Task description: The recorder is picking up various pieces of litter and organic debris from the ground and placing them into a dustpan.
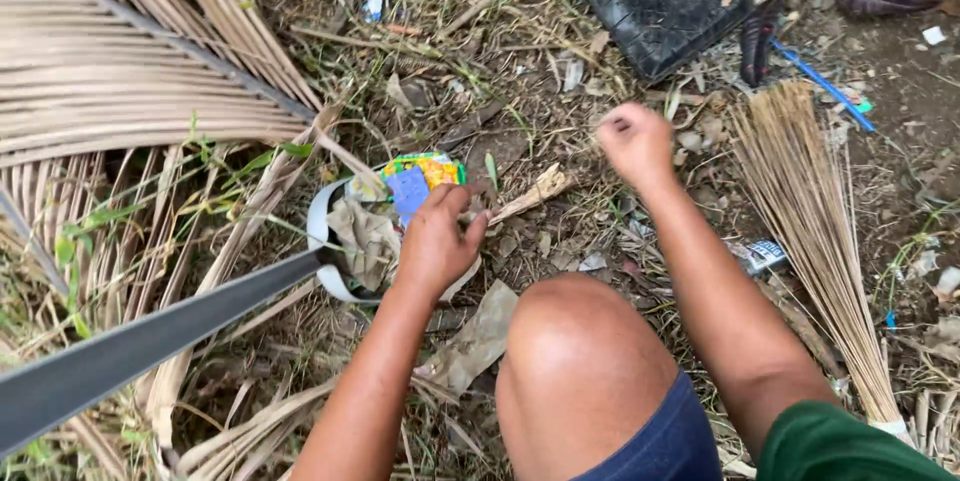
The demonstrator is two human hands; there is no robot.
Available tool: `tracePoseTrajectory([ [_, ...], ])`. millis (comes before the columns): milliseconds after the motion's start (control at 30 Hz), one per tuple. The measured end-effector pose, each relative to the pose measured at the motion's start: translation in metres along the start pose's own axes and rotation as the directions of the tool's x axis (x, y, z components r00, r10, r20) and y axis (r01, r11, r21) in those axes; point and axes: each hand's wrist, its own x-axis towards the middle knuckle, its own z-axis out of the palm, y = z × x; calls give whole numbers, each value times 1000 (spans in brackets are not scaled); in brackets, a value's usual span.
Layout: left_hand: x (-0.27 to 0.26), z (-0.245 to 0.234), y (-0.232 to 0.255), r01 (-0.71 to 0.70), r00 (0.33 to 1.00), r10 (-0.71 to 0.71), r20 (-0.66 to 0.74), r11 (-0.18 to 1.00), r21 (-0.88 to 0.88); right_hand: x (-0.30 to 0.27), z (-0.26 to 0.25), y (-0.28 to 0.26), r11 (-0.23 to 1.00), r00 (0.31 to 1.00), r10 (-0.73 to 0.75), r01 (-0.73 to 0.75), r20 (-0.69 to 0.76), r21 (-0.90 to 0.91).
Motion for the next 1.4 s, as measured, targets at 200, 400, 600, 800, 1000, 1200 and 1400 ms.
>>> tracePoseTrajectory([
  [200, -9, -11, -19, 35, 978, -41, -206, 999, -31, -71, 62, -137, 936, 718, -349, 243, 602, 253],
  [400, -6, -39, -12, 10, 970, -13, -242, 1000, -14, -31, 54, -125, 969, 736, -247, 189, 630, 159],
  [600, -1, -19, -20, 12, 983, -26, -183, 997, -72, 33, -4, -9, 998, 994, 48, -43, 94, -48],
  [800, -4, -2, -19, 39, 996, -44, -83, 998, -55, 45, -41, 74, 890, 899, 417, -375, -133, 260],
  [1000, -3, 2, -18, 45, 997, -48, -62, 998, -39, 61, -39, 76, 508, 631, 773, -678, 66, 531],
  [1200, -4, -3, -14, 32, 996, -35, -79, 999, -36, 89, -19, 84, 301, 502, 850, -714, 162, 632],
  [1400, -12, -11, -11, 33, 997, -35, -74, 999, -29, 97, -23, 43, 195, 501, 830, -671, 244, 715],
])
